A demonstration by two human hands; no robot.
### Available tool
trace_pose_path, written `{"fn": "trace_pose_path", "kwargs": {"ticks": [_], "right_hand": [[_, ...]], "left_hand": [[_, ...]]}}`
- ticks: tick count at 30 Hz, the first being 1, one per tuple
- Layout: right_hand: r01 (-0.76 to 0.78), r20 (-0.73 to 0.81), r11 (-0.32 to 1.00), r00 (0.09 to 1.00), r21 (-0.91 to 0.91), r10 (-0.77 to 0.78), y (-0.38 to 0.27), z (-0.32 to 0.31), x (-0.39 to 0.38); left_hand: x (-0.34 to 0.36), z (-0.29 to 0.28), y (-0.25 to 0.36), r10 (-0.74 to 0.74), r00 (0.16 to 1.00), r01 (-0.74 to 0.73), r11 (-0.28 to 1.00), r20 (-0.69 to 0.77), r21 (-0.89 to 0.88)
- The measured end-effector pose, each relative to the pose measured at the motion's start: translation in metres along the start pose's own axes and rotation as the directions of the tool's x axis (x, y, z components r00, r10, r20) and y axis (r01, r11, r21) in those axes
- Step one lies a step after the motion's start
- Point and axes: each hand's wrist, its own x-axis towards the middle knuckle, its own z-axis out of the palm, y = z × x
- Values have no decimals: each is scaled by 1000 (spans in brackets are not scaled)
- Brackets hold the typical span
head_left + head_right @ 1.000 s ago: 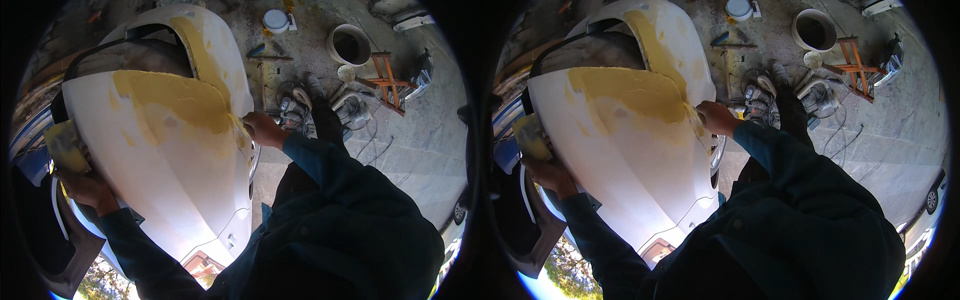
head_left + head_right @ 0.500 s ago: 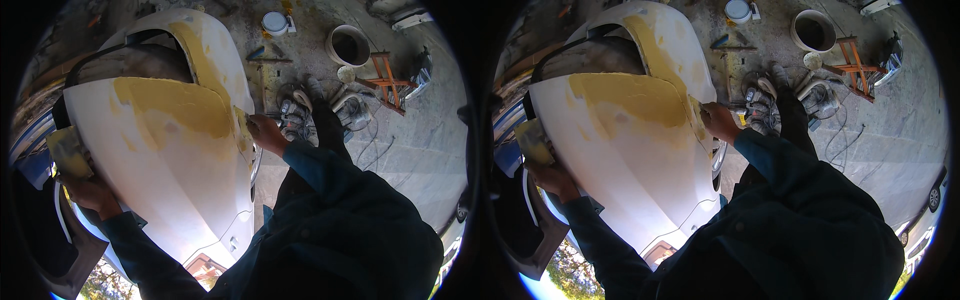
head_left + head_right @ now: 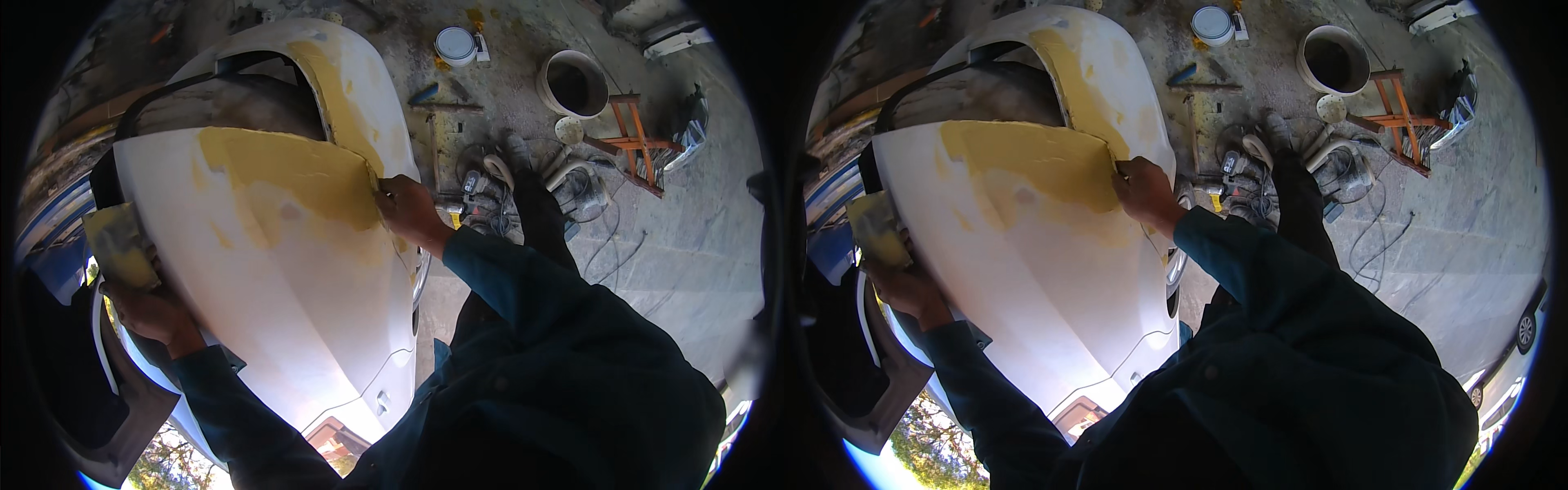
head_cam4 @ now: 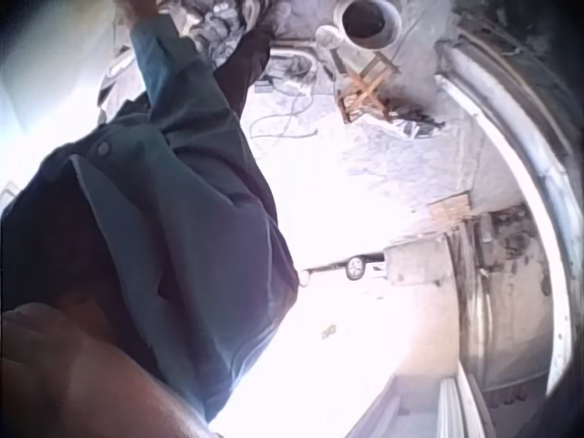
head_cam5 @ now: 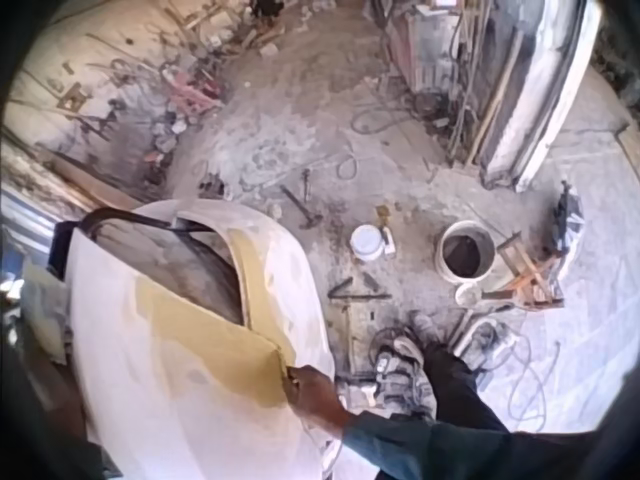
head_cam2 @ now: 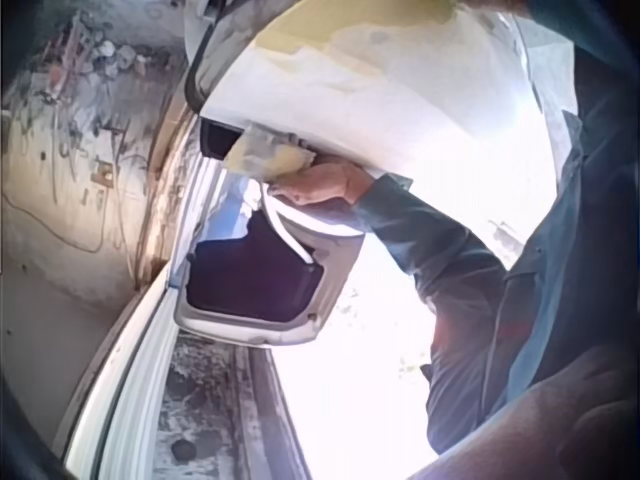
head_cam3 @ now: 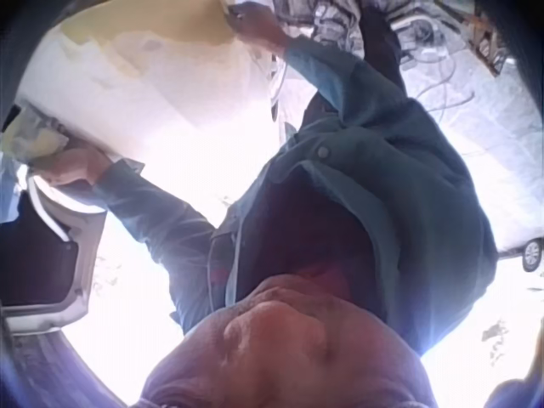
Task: The person applies yellow body filler to the rear quarter panel of a white car using a small putty knife, spreading it evenly over the surface. The person repeatedly scoops filler from a larger putty knife and smooths it onto the panel.
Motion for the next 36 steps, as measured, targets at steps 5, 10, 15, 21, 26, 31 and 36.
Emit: {"fn": "trace_pose_path", "kwargs": {"ticks": [5,10,15,21,26,31,36], "right_hand": [[166,-40,986,985,-5,-166,0,-14,4],[20,-14,999,1000,-40,-21,6,-17,19],[-52,68,995,996,-80,58,-18,-10,28],[5,10,999,1000,-54,-4,-44,-6,24],[112,-36,993,993,-46,-114,-62,-5,19],[139,10,990,990,-13,-139,-78,-15,13],[162,-33,987,986,-21,-162,-67,-26,15]], "left_hand": [[-1,4,4,-205,978,184,936,-38,-299],[-6,0,-1,245,969,-211,836,-2,506],[-6,-2,-10,256,966,-235,819,33,523],[-2,2,-10,-155,987,138,937,-28,-319],[-4,3,7,-226,970,238,811,90,-534],[-4,5,-5,-132,991,121,966,-34,-227],[-8,-11,-38,321,946,-251,653,39,715]]}}
